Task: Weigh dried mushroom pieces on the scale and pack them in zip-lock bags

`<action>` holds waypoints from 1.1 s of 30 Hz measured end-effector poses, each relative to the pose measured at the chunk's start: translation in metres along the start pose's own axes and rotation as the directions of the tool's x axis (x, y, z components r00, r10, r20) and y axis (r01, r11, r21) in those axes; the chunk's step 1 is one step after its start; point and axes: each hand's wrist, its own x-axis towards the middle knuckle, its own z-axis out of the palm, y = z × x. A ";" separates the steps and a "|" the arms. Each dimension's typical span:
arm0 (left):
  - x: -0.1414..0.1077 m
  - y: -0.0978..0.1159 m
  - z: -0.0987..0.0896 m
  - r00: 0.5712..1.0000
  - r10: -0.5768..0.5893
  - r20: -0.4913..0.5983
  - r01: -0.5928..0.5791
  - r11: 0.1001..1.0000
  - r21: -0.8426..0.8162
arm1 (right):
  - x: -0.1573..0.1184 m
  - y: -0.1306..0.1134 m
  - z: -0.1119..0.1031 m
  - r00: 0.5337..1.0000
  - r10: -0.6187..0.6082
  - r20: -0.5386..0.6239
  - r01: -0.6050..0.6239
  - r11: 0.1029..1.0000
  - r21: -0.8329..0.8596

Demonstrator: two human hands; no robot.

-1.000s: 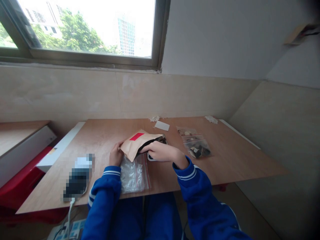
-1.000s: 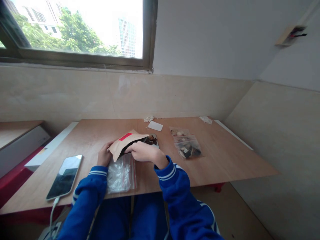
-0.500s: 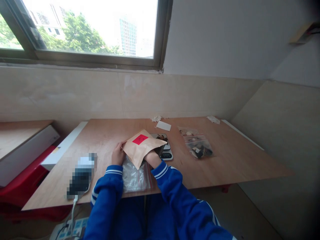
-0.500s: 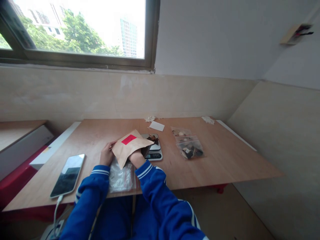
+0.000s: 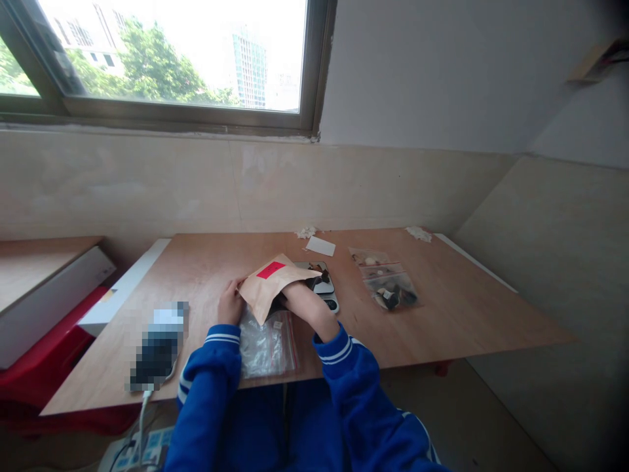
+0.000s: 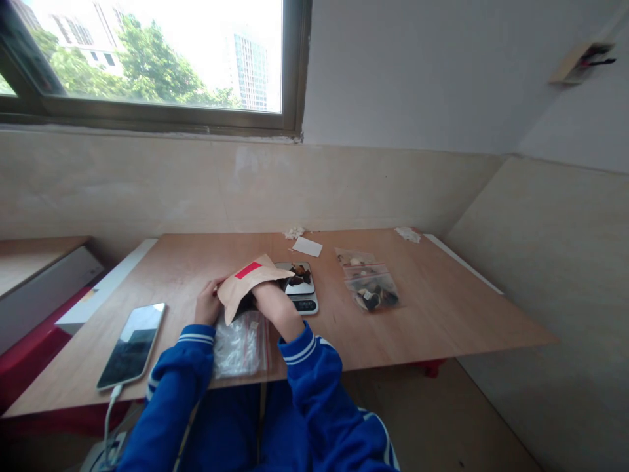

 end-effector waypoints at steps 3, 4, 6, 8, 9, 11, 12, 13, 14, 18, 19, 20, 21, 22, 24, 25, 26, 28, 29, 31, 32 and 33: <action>0.000 -0.002 0.001 1.000 0.010 -0.005 -0.010 1.000 -0.005 | -0.004 -0.007 -0.022 0.984 -0.001 0.177 -0.009 0.998 0.055; 0.000 -0.003 0.001 1.000 0.012 -0.004 -0.012 1.000 -0.008 | -0.005 -0.009 -0.029 0.979 -0.009 0.205 -0.012 0.995 0.098; -0.001 -0.005 0.002 1.000 0.020 -0.004 -0.020 1.000 -0.017 | -0.008 -0.011 -0.041 0.980 -0.027 0.197 -0.012 0.981 0.195; -0.001 -0.007 0.002 1.000 0.028 -0.005 -0.028 0.999 -0.025 | -0.012 -0.009 -0.050 0.988 -0.025 0.152 -0.019 0.960 0.278; 0.000 -0.007 0.002 1.000 0.031 -0.005 -0.031 0.999 -0.025 | -0.015 -0.008 -0.052 0.993 -0.016 0.119 -0.023 0.949 0.314; 0.000 -0.007 0.002 1.000 0.031 0.000 -0.031 0.999 -0.020 | -0.020 -0.004 -0.055 0.999 0.018 0.030 -0.029 0.923 0.383; 0.000 -0.006 0.002 1.000 0.030 0.003 -0.030 0.999 -0.015 | -0.022 -0.002 -0.055 0.999 0.037 -0.021 -0.025 0.912 0.410; 0.000 -0.005 0.002 1.000 0.030 0.005 -0.030 0.999 -0.010 | -0.023 0.001 -0.054 0.996 0.052 -0.075 -0.015 0.904 0.426; 0.000 -0.005 0.001 1.000 0.030 0.005 -0.030 1.000 -0.003 | -0.023 0.003 -0.053 0.990 0.057 -0.127 0.003 0.902 0.432; 0.000 -0.003 0.000 1.000 0.016 0.002 -0.016 1.000 0.023 | -0.018 0.012 -0.041 0.961 0.035 -0.273 0.069 0.929 0.364; 0.000 -0.003 -0.001 1.000 0.011 0.004 -0.011 1.000 0.026 | -0.017 0.014 -0.038 0.955 0.037 -0.293 0.067 0.940 0.336; 0.000 -0.002 -0.001 1.000 0.008 0.006 -0.008 1.000 0.029 | -0.016 0.014 -0.034 0.950 0.040 -0.310 0.059 0.950 0.306; 0.000 -0.002 -0.001 1.000 0.007 0.007 -0.007 1.000 0.030 | -0.016 0.014 -0.031 0.944 0.045 -0.328 0.050 0.960 0.276; 0.000 -0.002 -0.001 1.000 0.006 0.005 -0.007 1.000 0.030 | -0.016 0.014 -0.029 0.936 0.051 -0.348 0.040 0.967 0.251; 0.000 -0.002 -0.001 1.000 0.007 -0.004 -0.007 0.999 0.033 | -0.017 0.013 -0.024 0.909 0.085 -0.408 0.015 0.972 0.236; 0.001 -0.002 -0.001 1.000 0.007 -0.008 -0.007 0.999 0.035 | -0.018 0.014 -0.023 0.881 0.123 -0.456 -0.004 0.967 0.253; 0.001 -0.003 0.000 1.000 0.006 -0.012 -0.005 0.999 0.039 | -0.019 0.017 -0.021 0.839 0.181 -0.513 -0.030 0.957 0.288; 0.001 -0.004 0.000 1.000 -0.008 -0.022 0.009 0.999 0.050 | -0.020 0.027 -0.016 0.730 0.328 -0.600 -0.091 0.916 0.390; 0.001 -0.005 0.001 0.999 -0.020 -0.026 0.022 0.998 0.055 | -0.021 0.034 -0.013 0.681 0.393 -0.618 -0.117 0.891 0.438; 0.002 -0.007 0.001 0.999 -0.046 -0.028 0.048 0.997 0.063 | -0.023 0.053 -0.003 0.645 0.474 -0.599 -0.171 0.854 0.492; 0.002 -0.008 0.001 0.998 -0.055 -0.027 0.056 0.996 0.066 | -0.025 0.063 0.004 0.663 0.487 -0.569 -0.197 0.846 0.495; 0.002 -0.009 0.001 0.998 -0.057 -0.024 0.059 0.996 0.068 | -0.027 0.072 0.011 0.695 0.486 -0.529 -0.224 0.846 0.483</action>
